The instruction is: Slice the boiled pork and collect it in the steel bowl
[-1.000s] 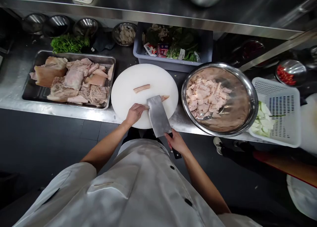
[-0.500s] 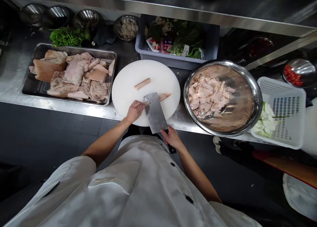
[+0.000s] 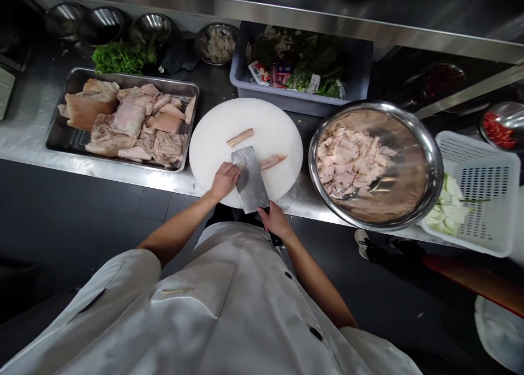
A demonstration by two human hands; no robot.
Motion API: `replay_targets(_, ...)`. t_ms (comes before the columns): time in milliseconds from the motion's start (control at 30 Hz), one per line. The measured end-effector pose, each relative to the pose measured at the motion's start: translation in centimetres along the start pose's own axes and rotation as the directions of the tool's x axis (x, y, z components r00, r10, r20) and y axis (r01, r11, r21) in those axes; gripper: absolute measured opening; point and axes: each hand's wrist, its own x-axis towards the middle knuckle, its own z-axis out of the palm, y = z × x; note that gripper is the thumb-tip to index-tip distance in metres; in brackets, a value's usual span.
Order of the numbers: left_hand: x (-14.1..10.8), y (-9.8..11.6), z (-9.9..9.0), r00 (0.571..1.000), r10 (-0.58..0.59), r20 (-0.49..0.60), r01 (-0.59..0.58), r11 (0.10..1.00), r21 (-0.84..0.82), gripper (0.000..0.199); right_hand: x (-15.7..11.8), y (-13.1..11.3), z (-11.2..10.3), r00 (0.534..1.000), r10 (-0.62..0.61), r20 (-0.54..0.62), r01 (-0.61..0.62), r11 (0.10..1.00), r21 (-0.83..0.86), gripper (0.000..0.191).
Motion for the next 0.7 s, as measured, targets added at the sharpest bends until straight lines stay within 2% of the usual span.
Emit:
replay_targets(67, 1.6, -1.6, -0.3, 0.997, -0.064, -0.036, 0.065, 0.997, 0.048, 0.025, -0.4, 0.8, -1.2, 0.998, -0.03, 0.056, 0.03, 1.0, 0.001, 0.022)
replay_targets(167, 4.0, -4.1, -1.4, 0.975, -0.158, -0.153, 0.171, 0.983, 0.074, 0.019, -3.3, 3.8, -5.1, 0.972, -0.038, 0.232, 0.032, 0.999, 0.031, 0.029)
replay_targets(233, 4.5, -4.6, -2.1, 0.969, -0.162, -0.188, 0.175, 0.983, 0.054, 0.016, -5.6, 5.6, -7.4, 0.954, -0.003, 0.3, -0.017, 0.998, 0.064, 0.035)
replay_targets(267, 4.3, -4.3, -2.2, 0.977, -0.133, -0.167, 0.141, 0.989, 0.038, 0.016, -6.4, 6.0, -8.1, 0.954, 0.01, 0.3, -0.036, 0.996, 0.084, 0.036)
replay_targets(333, 3.2, -2.8, -2.1, 0.998, -0.013, -0.061, 0.012, 1.0, -0.011, 0.021, -7.0, 5.8, -8.2, 0.972, 0.013, 0.234, -0.041, 0.992, 0.116, 0.036)
replay_targets(433, 0.9, 0.1, -1.1, 0.983, 0.161, 0.088, -0.153, 0.983, -0.1, 0.026, -5.6, 3.5, -6.3, 0.999, -0.018, 0.041, 0.013, 0.993, 0.117, 0.029)
replay_targets(500, 0.0, 1.4, -0.4, 0.981, 0.164, 0.106, -0.153, 0.982, -0.106, 0.029, -3.8, 1.7, -5.1, 0.999, -0.019, -0.043, 0.023, 0.995, 0.1, 0.025)
replay_targets(567, -0.3, 1.8, 0.0, 0.987, 0.127, 0.094, -0.119, 0.989, -0.086, 0.031, -2.1, 0.4, -4.5, 0.998, -0.002, -0.068, 0.007, 0.996, 0.085, 0.024)
replay_targets(700, -0.1, 1.6, 0.1, 0.99, 0.117, 0.082, -0.112, 0.991, -0.07, 0.03, -1.0, 0.1, -4.7, 0.992, 0.011, -0.128, -0.01, 1.0, 0.013, 0.023)
